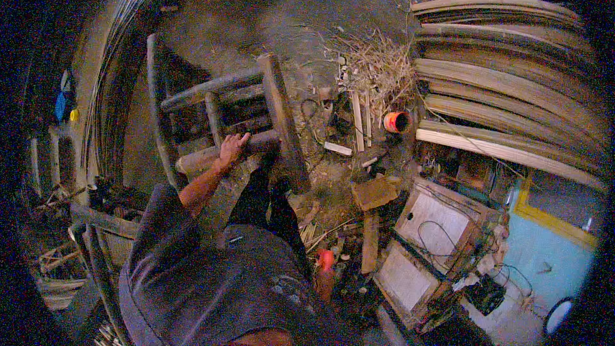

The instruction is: The person uses a red electric sander to smooth the surface of a wooden chair frame. They move the sander along the legs and rails, then flip the chair to work on different sides.

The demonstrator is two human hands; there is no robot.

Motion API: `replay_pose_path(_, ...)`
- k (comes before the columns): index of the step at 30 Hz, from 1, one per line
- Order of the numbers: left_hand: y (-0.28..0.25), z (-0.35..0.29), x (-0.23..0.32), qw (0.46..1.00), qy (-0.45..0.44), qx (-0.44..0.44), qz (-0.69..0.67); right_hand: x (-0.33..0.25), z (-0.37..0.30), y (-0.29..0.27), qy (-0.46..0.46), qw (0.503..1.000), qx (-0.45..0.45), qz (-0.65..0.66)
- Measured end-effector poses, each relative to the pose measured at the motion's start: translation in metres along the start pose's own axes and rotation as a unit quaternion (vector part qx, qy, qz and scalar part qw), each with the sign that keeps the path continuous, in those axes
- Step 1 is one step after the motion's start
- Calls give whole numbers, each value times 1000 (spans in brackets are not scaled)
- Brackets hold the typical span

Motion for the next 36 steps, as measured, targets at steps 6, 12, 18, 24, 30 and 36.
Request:
replay_pose_path(6,20,-18,-16,995,-46,65,61,35,69,-14,-179,968,174,10)
replay_pose_path(12,5,-34,42,982,-75,175,0,65,111,-1,31,996,78,-28)
replay_pose_path(18,-4,-98,71,972,-159,161,-56,45,145,-54,136,989,-41,-30)
replay_pose_path(24,62,-171,35,940,-240,175,-168,35,140,-78,178,981,-67,-36)
replay_pose_path(30,108,-246,46,887,-380,67,-253,31,147,-107,204,973,-94,-54)
replay_pose_path(36,155,-322,70,838,-453,75,-296,15,177,-118,167,974,-126,-86)
Point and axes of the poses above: each hand's wrist, its own z-axis towards the middle knuckle, its own y-axis out of the palm, x = y × z, the point moved 1 cm from there along z, towards the middle knuckle, and after that the axes turned 12 degrees about -z, right-handed, at the moved point
